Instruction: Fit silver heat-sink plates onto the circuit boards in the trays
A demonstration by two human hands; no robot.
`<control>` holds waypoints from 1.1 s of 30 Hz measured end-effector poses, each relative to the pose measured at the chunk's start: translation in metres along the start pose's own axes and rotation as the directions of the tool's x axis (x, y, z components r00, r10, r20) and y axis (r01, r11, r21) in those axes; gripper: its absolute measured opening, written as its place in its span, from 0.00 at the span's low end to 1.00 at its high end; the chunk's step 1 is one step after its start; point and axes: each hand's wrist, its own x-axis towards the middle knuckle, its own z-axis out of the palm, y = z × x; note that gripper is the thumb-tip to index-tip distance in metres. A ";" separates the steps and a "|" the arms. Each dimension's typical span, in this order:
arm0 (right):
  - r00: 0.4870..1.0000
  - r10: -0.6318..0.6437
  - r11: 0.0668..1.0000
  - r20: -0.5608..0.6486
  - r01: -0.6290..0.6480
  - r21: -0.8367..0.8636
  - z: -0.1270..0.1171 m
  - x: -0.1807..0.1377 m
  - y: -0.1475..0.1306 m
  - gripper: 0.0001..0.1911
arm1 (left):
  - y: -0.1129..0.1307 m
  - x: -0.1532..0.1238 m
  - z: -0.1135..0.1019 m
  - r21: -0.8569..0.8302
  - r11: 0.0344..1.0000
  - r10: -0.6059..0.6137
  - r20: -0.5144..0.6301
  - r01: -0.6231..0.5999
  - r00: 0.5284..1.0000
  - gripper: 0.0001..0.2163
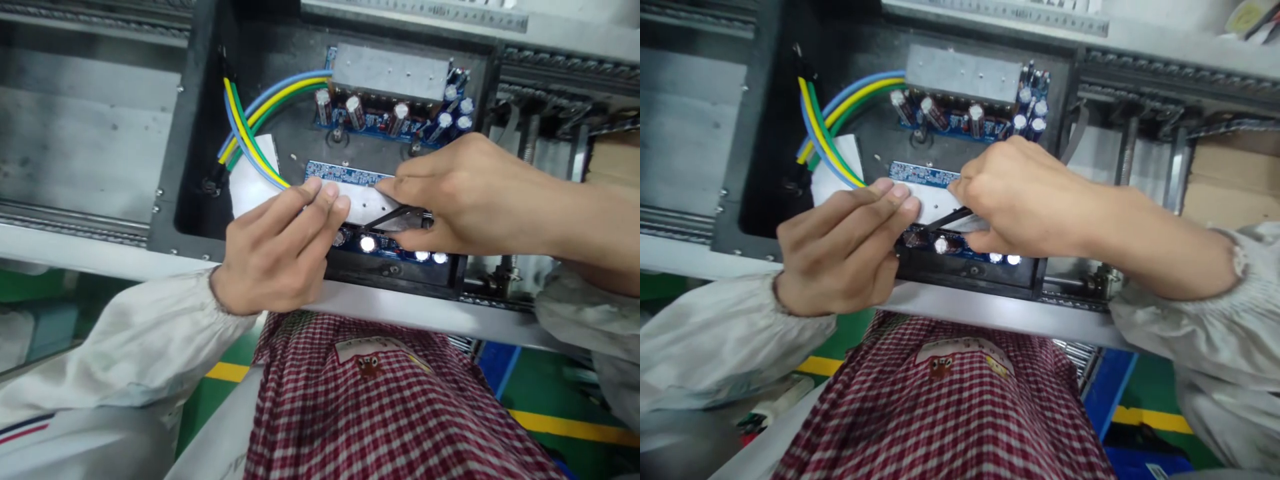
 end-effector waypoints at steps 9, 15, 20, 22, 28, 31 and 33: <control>0.993 0.023 0.965 -0.114 0.007 0.262 0.004 -0.005 0.003 0.27 | 0.000 0.001 -0.004 0.062 0.997 0.043 0.029 -0.044 0.999 0.26; 1.000 0.010 0.988 -0.022 -0.007 0.156 0.003 -0.002 0.003 0.22 | 0.000 0.003 -0.006 0.071 0.996 0.040 0.071 -0.045 0.997 0.25; 0.997 0.033 0.986 -0.064 -0.022 0.165 -0.004 -0.009 0.001 0.31 | 0.001 0.006 -0.009 0.072 0.994 0.072 0.060 -0.076 0.996 0.21; 0.983 0.098 0.990 -0.152 -0.081 0.116 -0.018 -0.018 -0.004 0.35 | 0.003 0.009 -0.013 0.064 0.996 0.062 0.100 -0.069 0.993 0.21; 0.781 0.465 0.821 -0.417 -0.205 0.532 -0.055 -0.058 -0.033 0.19 | -0.006 0.043 -0.036 0.077 0.982 0.130 0.406 -0.175 0.905 0.13; 0.745 0.486 0.790 -0.457 -0.151 0.595 -0.049 -0.074 -0.057 0.18 | -0.021 0.069 -0.044 0.012 0.985 0.134 0.572 -0.171 0.809 0.08; 0.703 0.528 0.786 -0.477 -0.191 0.588 -0.039 -0.081 -0.076 0.17 | -0.032 0.086 -0.042 -0.072 0.991 0.130 0.629 -0.109 0.766 0.08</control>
